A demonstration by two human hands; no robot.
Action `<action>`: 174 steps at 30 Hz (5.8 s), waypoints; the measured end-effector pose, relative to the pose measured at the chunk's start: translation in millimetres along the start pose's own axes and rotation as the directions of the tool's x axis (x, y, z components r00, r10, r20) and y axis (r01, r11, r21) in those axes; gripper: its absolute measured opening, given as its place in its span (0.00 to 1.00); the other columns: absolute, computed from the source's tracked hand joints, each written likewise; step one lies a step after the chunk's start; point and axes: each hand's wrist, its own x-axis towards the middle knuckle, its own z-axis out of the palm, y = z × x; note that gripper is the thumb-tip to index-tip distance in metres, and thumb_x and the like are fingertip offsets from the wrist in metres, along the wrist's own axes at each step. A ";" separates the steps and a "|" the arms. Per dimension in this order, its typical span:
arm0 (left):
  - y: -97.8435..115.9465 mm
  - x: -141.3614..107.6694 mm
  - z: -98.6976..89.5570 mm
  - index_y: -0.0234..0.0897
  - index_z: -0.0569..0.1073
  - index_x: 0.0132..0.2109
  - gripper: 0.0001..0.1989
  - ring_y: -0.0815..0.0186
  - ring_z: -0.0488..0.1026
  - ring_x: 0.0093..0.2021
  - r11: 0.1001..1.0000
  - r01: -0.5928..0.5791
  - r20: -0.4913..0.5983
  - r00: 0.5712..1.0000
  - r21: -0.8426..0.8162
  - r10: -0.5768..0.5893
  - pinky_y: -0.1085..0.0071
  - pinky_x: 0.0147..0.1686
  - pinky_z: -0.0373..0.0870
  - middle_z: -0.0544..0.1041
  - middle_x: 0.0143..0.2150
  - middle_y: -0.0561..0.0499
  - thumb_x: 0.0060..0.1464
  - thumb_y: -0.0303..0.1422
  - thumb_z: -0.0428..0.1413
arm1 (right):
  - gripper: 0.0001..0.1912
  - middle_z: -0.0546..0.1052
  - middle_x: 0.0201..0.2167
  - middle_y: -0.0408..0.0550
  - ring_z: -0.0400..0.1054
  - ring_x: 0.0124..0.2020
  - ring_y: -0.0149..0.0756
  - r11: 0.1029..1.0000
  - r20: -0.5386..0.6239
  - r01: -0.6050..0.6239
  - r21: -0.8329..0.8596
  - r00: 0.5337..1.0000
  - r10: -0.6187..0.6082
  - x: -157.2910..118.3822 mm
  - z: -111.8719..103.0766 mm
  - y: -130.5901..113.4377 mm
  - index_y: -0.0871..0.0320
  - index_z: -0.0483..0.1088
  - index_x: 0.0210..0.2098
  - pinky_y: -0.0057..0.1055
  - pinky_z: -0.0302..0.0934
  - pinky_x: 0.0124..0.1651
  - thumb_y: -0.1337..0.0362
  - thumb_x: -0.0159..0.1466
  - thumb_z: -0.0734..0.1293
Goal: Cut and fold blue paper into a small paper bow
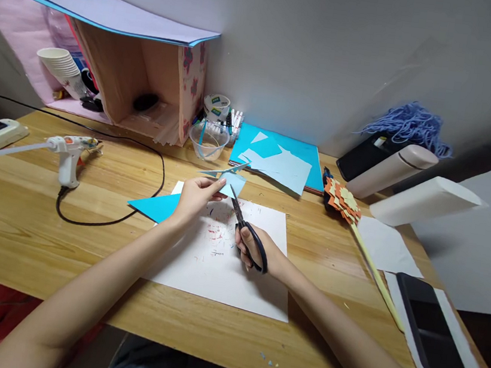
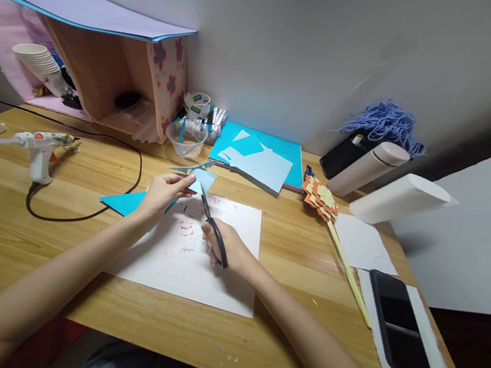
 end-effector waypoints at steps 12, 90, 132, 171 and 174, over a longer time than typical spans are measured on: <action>3.3 -8.0 4.5 0.29 0.76 0.28 0.18 0.63 0.76 0.27 0.996 -0.020 -0.011 1.000 0.087 0.021 0.70 0.31 0.72 0.77 0.24 0.45 0.38 0.43 0.63 | 0.29 0.58 0.19 0.36 0.55 0.13 0.22 0.999 -0.031 -0.041 0.026 0.999 0.042 -1.3 4.4 -5.4 0.58 0.57 0.28 0.22 0.51 0.15 0.36 0.58 0.51; 1.5 -15.3 14.8 0.30 0.75 0.30 0.18 0.69 0.73 0.23 1.000 0.009 0.025 1.000 -0.018 -0.009 0.72 0.29 0.72 0.77 0.28 0.48 0.37 0.41 0.64 | 0.26 0.58 0.19 0.36 0.55 0.14 0.23 0.991 -0.106 0.015 0.132 0.994 -0.001 -4.1 11.1 -5.5 0.57 0.57 0.28 0.23 0.54 0.15 0.38 0.58 0.55; 0.5 -12.1 11.4 0.31 0.75 0.31 0.15 0.68 0.74 0.24 0.998 0.054 0.056 0.997 -0.021 -0.052 0.72 0.30 0.71 0.78 0.29 0.48 0.39 0.39 0.64 | 0.25 0.58 0.19 0.37 0.57 0.14 0.24 1.000 -0.110 0.002 0.028 0.994 0.001 -4.8 5.9 -7.0 0.57 0.56 0.27 0.23 0.54 0.15 0.39 0.59 0.54; -14.9 -22.3 23.7 0.33 0.77 0.33 0.15 0.68 0.72 0.25 0.989 -0.084 0.306 0.951 0.119 0.044 0.74 0.25 0.68 0.78 0.29 0.48 0.42 0.41 0.61 | 0.19 0.70 0.46 0.52 0.66 0.45 0.40 0.887 -0.413 0.125 -0.445 0.850 -0.327 -17.4 -54.9 3.2 0.57 0.66 0.48 0.37 0.61 0.48 0.55 0.60 0.64; -16.6 -25.5 26.1 0.33 0.77 0.31 0.13 0.64 0.75 0.33 0.985 -0.130 0.287 0.954 0.115 0.093 0.73 0.32 0.70 0.79 0.32 0.47 0.41 0.40 0.62 | 0.20 0.73 0.45 0.52 0.67 0.47 0.41 0.929 -0.451 0.277 -0.246 0.815 -0.363 -17.2 -36.1 -2.3 0.57 0.68 0.45 0.37 0.61 0.49 0.53 0.56 0.67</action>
